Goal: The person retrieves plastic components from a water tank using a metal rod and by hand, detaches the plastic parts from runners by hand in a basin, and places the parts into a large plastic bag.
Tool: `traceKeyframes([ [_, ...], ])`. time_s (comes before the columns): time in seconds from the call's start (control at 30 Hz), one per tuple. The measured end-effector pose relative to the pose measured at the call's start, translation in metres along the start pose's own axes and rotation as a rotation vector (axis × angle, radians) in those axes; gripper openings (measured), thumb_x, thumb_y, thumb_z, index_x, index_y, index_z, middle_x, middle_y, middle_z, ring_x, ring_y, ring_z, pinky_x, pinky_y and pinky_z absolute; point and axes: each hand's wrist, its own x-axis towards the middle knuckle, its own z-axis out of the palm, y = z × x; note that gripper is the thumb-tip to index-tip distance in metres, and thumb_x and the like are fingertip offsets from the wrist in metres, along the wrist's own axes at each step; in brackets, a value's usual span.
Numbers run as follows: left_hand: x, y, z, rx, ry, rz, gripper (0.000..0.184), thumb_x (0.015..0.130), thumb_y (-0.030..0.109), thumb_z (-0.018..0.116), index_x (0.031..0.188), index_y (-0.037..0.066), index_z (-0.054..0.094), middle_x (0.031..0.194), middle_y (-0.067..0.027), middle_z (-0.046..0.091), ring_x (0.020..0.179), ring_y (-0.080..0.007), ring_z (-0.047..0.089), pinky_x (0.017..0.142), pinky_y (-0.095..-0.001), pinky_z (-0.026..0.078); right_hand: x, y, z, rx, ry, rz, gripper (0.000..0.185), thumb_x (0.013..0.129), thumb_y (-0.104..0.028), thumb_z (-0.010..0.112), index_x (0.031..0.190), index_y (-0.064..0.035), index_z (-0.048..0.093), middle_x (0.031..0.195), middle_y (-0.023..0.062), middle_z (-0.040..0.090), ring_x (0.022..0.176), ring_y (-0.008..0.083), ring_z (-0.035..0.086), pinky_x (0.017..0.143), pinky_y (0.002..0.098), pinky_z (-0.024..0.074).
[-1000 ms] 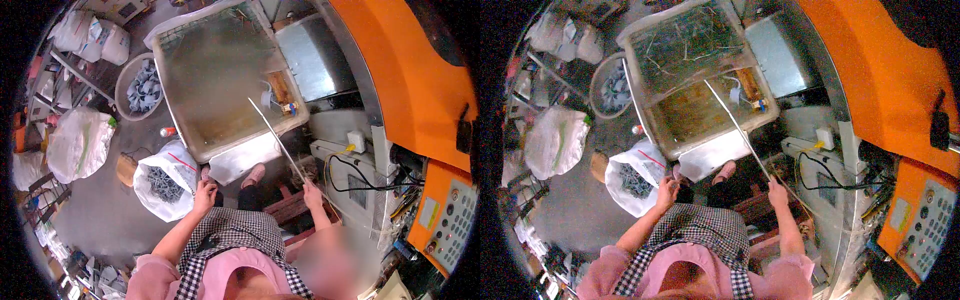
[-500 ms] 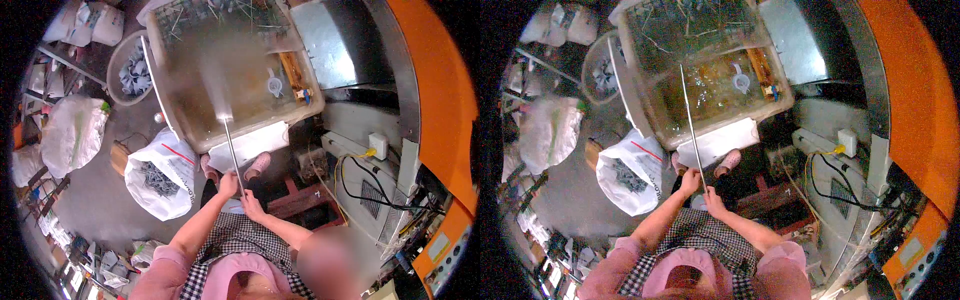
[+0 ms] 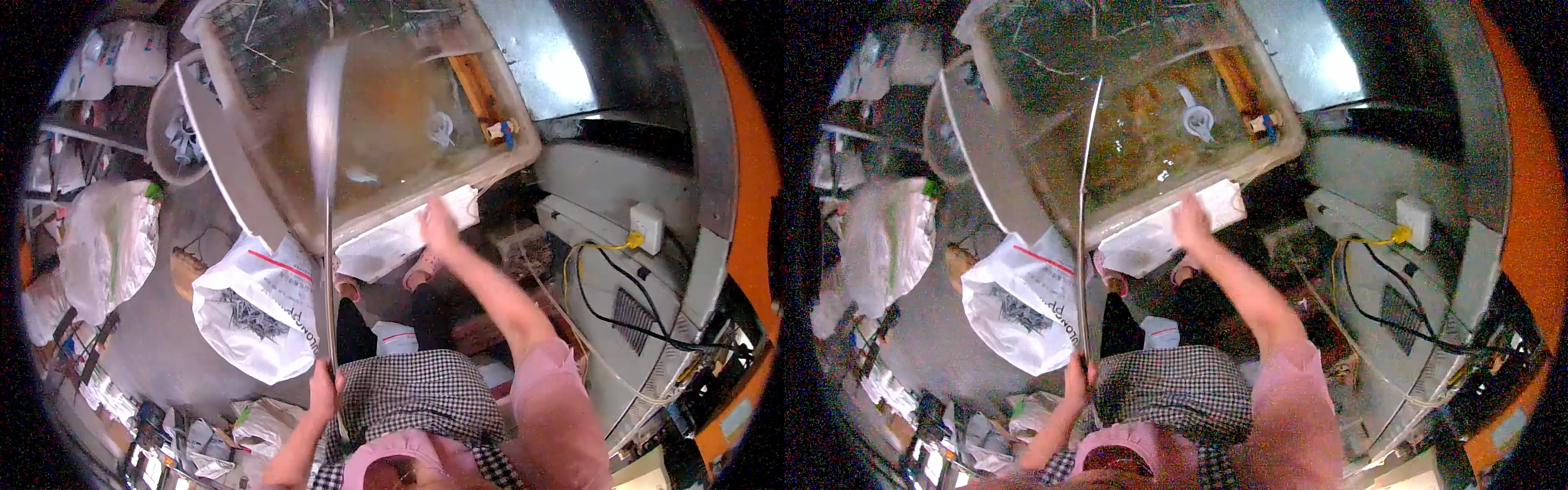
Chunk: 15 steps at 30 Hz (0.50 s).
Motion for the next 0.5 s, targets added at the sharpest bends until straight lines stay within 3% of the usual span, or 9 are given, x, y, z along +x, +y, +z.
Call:
traceKeyframes([
  [0.07,-0.009,0.022,-0.004,-0.002,0.025,-0.026,0.022,0.079,0.012,0.053,0.094,0.003,0.041,0.076,-0.0219,0.054,0.069,-0.0404,0.054,0.058,-0.0450,0.042,0.072,0.028,-0.003,-0.277,0.195,-0.102,0.047,0.076,-0.017,0.058,0.115,-0.0011,0.037,0.108,0.0242,0.040,0.099,0.0405,0.043,0.082,0.0439,0.0378],
  [0.13,0.003,0.047,0.003,0.243,0.232,0.229,0.023,0.079,0.012,0.054,0.096,0.002,0.042,0.076,-0.0220,0.054,0.068,-0.0408,0.054,0.059,-0.0446,0.042,0.136,0.050,0.006,-0.288,0.348,-0.015,0.046,0.077,-0.019,0.057,0.115,-0.0004,0.039,0.105,0.0233,0.044,0.097,0.0395,0.043,0.084,0.0444,0.0367],
  [0.17,0.046,-0.002,0.018,0.096,0.197,0.121,0.024,0.079,0.013,0.054,0.097,0.001,0.042,0.076,-0.0221,0.054,0.068,-0.0410,0.053,0.059,-0.0443,0.042,0.165,0.058,0.011,-0.240,0.372,0.020,0.046,0.078,-0.021,0.056,0.116,-0.0001,0.039,0.107,0.0233,0.044,0.099,0.0394,0.043,0.085,0.0442,0.0367],
  [0.2,0.064,0.025,0.022,0.197,0.261,0.157,0.025,0.080,0.014,0.054,0.098,0.000,0.042,0.078,-0.0223,0.054,0.069,-0.0404,0.053,0.061,-0.0434,0.042,0.189,0.065,0.016,-0.192,0.395,0.053,0.047,0.079,-0.022,0.056,0.117,0.0001,0.040,0.108,0.0233,0.044,0.101,0.0392,0.043,0.086,0.0441,0.0366],
  [0.23,0.082,0.054,0.026,0.299,0.329,0.188,0.026,0.081,0.014,0.054,0.099,-0.001,0.043,0.079,-0.0225,0.053,0.070,-0.0398,0.052,0.062,-0.0425,0.042,0.206,0.058,0.012,-0.103,0.309,0.190,0.048,0.079,-0.024,0.054,0.118,0.0006,0.040,0.115,0.0231,0.044,0.106,0.0377,0.043,0.089,0.0426,0.0360],
  [0.27,0.124,0.032,0.035,0.033,0.291,0.147,0.024,0.082,0.014,0.052,0.099,-0.002,0.044,0.080,-0.0227,0.053,0.071,-0.0376,0.052,0.064,-0.0414,0.042,0.231,0.077,0.022,-0.175,0.266,0.134,0.053,0.076,-0.028,0.056,0.119,-0.0012,0.040,0.112,0.0207,0.048,0.104,0.0365,0.046,0.086,0.0422,0.0402],
  [0.33,0.173,0.058,0.037,0.215,0.458,0.356,0.026,0.084,0.016,0.050,0.102,-0.002,0.043,0.087,-0.0235,0.052,0.076,-0.0378,0.052,0.067,-0.0423,0.041,0.264,0.096,0.034,-0.159,0.153,0.173,0.060,0.073,-0.029,0.058,0.121,-0.0007,0.038,0.114,0.0217,0.048,0.106,0.0352,0.046,0.088,0.0398,0.0399],
  [0.43,0.234,0.055,0.041,0.324,0.503,0.332,0.029,0.084,0.017,0.050,0.104,-0.002,0.042,0.094,-0.0238,0.050,0.082,-0.0394,0.051,0.069,-0.0435,0.042,0.274,0.105,0.047,-0.160,-0.006,0.239,0.072,0.068,-0.028,0.062,0.127,0.0010,0.032,0.119,0.0228,0.045,0.110,0.0308,0.046,0.090,0.0350,0.0385],
  [0.5,0.255,0.060,0.043,0.391,0.478,0.152,0.031,0.083,0.017,0.050,0.105,-0.002,0.042,0.098,-0.0234,0.048,0.086,-0.0411,0.049,0.073,-0.0443,0.042,0.275,0.117,0.060,-0.184,-0.068,0.264,0.077,0.066,-0.025,0.064,0.129,0.0023,0.029,0.123,0.0229,0.043,0.111,0.0278,0.047,0.091,0.0326,0.0374],
])
